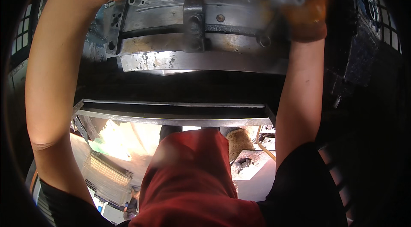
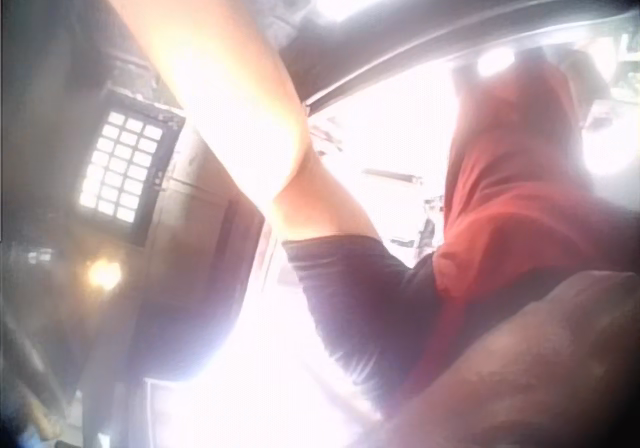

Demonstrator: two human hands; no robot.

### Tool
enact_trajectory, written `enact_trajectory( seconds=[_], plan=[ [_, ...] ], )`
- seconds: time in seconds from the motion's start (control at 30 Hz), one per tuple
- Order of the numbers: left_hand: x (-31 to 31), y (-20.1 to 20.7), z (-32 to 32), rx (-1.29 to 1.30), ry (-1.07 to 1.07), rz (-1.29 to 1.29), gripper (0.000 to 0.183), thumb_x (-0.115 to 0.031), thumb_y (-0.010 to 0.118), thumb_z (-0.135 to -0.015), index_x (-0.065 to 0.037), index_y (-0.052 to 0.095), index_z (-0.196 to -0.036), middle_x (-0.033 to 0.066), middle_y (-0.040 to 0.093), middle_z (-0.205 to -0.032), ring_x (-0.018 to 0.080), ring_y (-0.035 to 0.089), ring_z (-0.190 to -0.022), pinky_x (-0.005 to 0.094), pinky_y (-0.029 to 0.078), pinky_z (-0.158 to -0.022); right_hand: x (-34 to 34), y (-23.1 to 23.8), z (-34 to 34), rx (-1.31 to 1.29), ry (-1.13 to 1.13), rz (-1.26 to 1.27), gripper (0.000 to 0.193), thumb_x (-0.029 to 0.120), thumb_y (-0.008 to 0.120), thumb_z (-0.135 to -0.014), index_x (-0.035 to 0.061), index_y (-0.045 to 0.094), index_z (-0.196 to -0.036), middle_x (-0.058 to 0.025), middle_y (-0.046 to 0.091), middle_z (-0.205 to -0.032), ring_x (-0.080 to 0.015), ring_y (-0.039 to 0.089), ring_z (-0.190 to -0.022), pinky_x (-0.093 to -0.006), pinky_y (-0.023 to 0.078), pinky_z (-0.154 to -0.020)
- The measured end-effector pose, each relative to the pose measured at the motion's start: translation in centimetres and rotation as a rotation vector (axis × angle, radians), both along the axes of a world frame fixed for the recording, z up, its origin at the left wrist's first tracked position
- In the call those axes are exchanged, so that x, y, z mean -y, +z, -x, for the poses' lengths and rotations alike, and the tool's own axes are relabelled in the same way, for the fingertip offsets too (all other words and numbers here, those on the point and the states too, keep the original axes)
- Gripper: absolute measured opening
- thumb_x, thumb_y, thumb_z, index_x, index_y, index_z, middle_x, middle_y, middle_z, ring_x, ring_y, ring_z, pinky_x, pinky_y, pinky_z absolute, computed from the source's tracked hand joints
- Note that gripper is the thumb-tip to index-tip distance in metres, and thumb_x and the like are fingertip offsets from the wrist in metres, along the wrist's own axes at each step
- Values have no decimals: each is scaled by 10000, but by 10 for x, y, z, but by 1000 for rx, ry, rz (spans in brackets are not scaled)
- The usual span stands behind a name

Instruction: The person opens the CNC machine door, uses a wrench to loosen and remove metal components from the workholding fixture, sprays the interior with an air nozzle, and then places new metal parts into the fixture and secures them with a wrench.

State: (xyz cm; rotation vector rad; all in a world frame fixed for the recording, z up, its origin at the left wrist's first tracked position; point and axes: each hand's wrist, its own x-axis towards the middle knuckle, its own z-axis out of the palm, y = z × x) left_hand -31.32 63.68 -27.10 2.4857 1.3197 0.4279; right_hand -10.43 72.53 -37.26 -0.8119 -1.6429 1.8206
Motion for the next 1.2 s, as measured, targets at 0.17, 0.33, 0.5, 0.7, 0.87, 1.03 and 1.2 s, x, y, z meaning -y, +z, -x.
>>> enact_trajectory(
  seconds=[0.17,0.33,0.5,0.7,0.87,1.03,1.2],
  plan=[
    [-17,-33,-10,-108,11,-218,694,-258,814,-644,49,536,-1201,183,550,-1105,328,548,-980,373,462,-867,-11,-6,-5,33,-35,-69,545,216,616,-928,-83,443,-1349,-120,609,-1171,-188,600,-1027,-309,505,-877],
    [-1,-82,7,-5,19,-229,753,-329,807,-679,59,498,-1246,214,521,-1169,376,508,-1060,416,422,-944,-13,-12,-27,8,-54,-140,555,173,653,-916,-94,436,-1351,-107,613,-1152,-159,599,-1009,-278,498,-872],
    [-12,-102,-6,-166,126,-44,732,-303,815,-647,55,506,-1205,235,507,-1096,412,502,-1020,454,417,-893,8,-43,-44,131,-197,-82,487,141,658,-925,-105,478,-1305,-70,617,-990,-87,576,-780,-203,471,-672],
    [-4,-96,-12,-375,166,-36,790,-250,824,-644,52,470,-1282,229,492,-1172,399,529,-1031,426,456,-895,11,-41,-36,105,-91,43,339,89,649,-918,-89,558,-1192,-30,628,-897,-55,556,-692,-183,428,-550],
    [-5,-85,-36,-402,192,86,829,-233,818,-660,27,420,-1340,201,486,-1197,366,560,-1006,407,477,-883,9,-58,-30,188,-273,-60,278,134,631,-933,-77,600,-1111,-13,628,-851,-48,550,-729,-185,435,-598],
    [-14,-107,-27,-540,183,-20,808,-252,813,-653,2,426,-1316,178,495,-1151,354,558,-993,413,477,-859,12,-82,-31,173,-338,-334,373,132,645,-923,-115,565,-1191,-43,637,-893,-72,560,-770,-214,464,-668],
    [-14,-95,-34,-619,247,155,788,-278,814,-651,-30,449,-1303,165,524,-1160,347,572,-987,396,484,-852,21,-74,-27,240,-331,-280,402,121,648,-922,-121,551,-1229,-45,636,-906,-75,557,-784,-221,461,-688]
  ],
)
